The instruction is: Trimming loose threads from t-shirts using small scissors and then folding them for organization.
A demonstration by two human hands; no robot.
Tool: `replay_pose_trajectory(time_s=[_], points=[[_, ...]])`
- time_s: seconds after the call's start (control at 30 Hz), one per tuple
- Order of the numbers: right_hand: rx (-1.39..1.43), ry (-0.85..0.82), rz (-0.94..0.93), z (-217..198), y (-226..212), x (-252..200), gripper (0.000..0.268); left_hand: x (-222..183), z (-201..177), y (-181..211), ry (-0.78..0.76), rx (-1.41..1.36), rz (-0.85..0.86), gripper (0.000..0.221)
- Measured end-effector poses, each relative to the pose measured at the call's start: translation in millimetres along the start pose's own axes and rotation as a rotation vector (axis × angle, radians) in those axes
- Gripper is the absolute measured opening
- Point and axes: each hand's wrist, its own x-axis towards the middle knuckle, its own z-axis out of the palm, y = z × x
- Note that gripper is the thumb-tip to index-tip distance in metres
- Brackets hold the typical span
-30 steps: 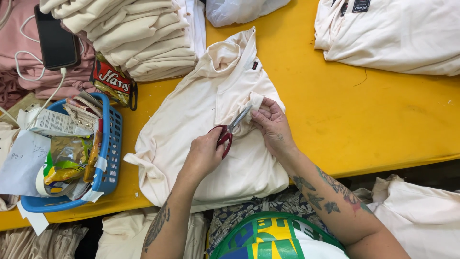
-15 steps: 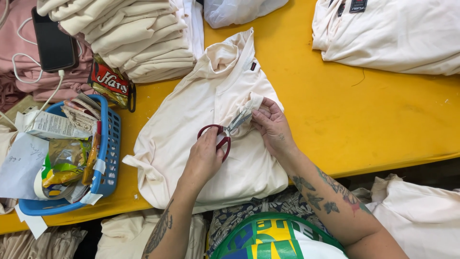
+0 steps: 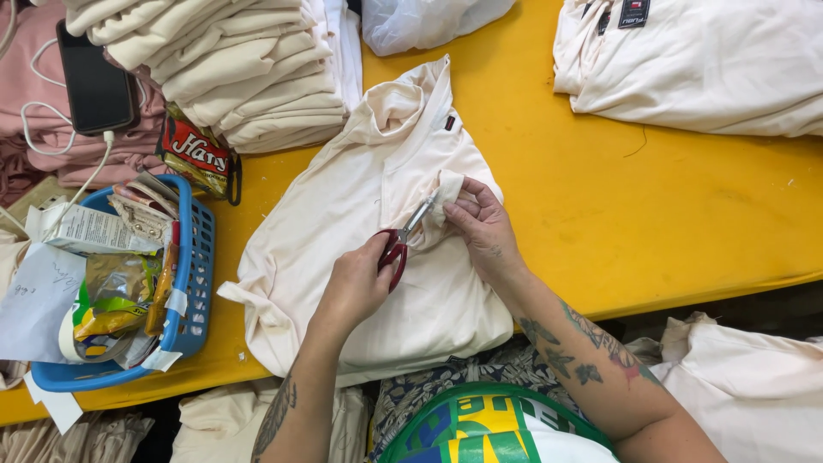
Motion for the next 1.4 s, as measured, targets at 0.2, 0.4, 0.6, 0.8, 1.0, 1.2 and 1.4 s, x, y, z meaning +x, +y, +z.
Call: replay_pose_trajectory(time_s=[0.2, 0.4, 0.6, 0.8, 1.0, 1.2, 1.4], points=[[0.177, 0.018, 0.036, -63, -38, 0, 0.034, 28, -26, -89, 0.408, 0.027, -0.019, 0.039], [-0.120, 0.450, -0.177, -230, -146, 15, 0.020, 40, -95, -147, 0.153, 0.272, -0.630, 0.034], [-0.295, 0.592, -0.303, -280, -177, 30, 0.024, 72, -58, -199, 0.296, 0.434, -0.322, 0.039], [-0.118, 0.283, -0.133, -155, -201, -18, 0.040, 94, 32, -81, 0.213, -0.204, 0.145, 0.030], [0.088, 0.169, -0.113, -124, -209, -27, 0.044, 68, 71, 89, -0.284, -0.580, 0.297, 0.055], [0.304, 0.185, -0.101, -141, -190, -17, 0.037, 115, 146, 129, -0.475, -1.293, 0.202, 0.064], [0.617, 0.391, -0.067, -191, -160, 4, 0.021, 141, 128, 112, -0.227, -1.841, -0.041, 0.034]])
